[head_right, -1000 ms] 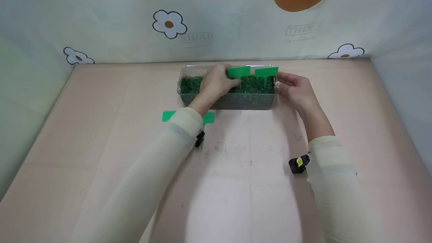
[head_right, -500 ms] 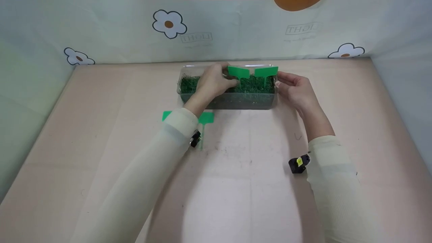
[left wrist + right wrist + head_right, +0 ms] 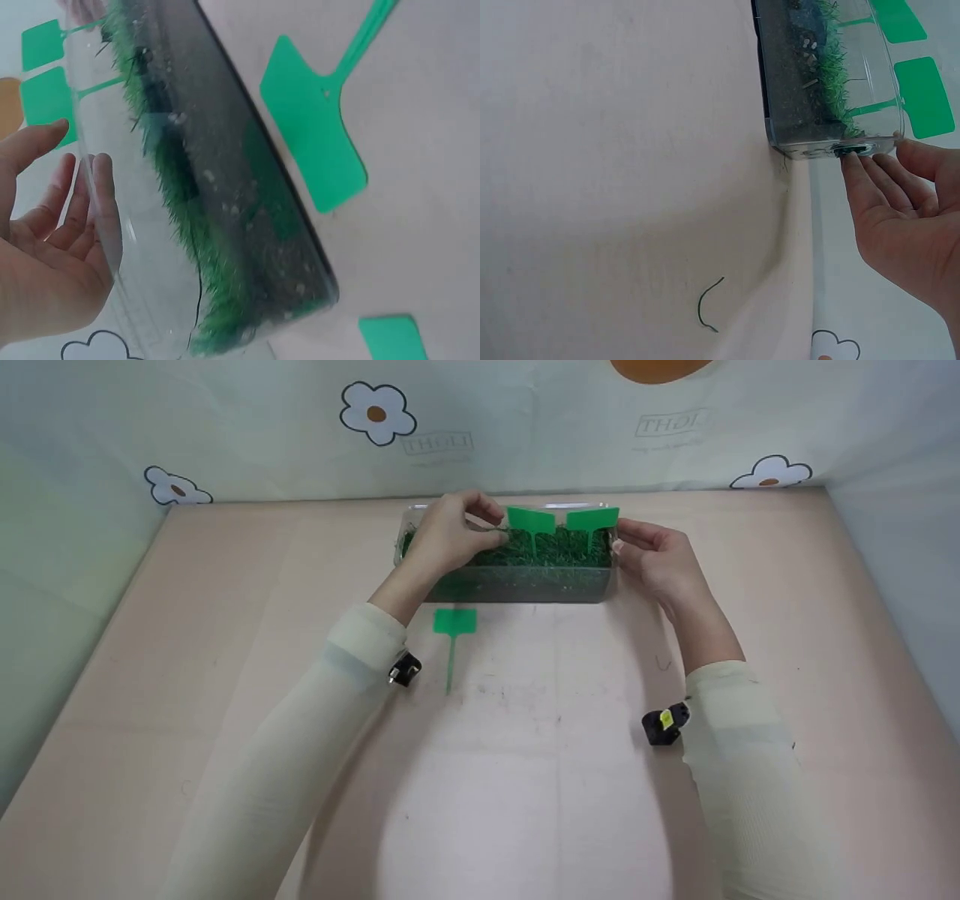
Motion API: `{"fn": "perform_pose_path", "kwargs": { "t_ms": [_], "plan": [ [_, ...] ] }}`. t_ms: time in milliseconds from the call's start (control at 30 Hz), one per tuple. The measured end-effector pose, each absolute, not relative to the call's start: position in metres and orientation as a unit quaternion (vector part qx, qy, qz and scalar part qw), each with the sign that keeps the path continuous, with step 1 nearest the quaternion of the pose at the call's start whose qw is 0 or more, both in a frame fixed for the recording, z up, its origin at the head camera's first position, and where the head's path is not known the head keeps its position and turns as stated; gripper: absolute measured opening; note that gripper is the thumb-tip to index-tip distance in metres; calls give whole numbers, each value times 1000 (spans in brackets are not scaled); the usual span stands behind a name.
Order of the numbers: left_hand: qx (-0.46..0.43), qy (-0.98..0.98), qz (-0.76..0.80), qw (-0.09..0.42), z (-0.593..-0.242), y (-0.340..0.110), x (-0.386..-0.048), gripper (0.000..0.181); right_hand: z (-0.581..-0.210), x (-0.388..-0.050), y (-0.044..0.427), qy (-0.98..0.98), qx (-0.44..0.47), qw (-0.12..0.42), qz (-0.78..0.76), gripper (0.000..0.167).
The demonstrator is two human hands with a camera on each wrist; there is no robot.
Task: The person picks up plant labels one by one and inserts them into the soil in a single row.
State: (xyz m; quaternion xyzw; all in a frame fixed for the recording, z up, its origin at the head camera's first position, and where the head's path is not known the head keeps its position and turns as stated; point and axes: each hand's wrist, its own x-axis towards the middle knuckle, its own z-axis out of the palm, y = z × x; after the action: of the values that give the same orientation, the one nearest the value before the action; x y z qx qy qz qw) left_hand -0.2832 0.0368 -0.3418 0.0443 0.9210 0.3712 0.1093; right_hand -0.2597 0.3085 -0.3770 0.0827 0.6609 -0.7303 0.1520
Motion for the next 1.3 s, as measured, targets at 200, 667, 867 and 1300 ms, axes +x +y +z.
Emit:
{"fn": "perform_pose_path", "kwargs": {
  "t_ms": [200, 667, 867, 1300],
  "plan": [
    [55, 915, 388, 95, -338, 23, -280, 25, -376, -260, 308, 659, 89, 153, -731, 68],
    [63, 898, 427, 80, -333, 2, -267, 22, -376, -260, 309, 652, 92, 162, -735, 70],
    [77, 901, 419, 82, -331, -6, -257, 26, -375, -259, 309, 648, 89, 156, -740, 70],
    [108, 892, 433, 77, -325, -21, -237, 29, -375, -258, 308, 657, 86, 155, -733, 67]
  ]
}}
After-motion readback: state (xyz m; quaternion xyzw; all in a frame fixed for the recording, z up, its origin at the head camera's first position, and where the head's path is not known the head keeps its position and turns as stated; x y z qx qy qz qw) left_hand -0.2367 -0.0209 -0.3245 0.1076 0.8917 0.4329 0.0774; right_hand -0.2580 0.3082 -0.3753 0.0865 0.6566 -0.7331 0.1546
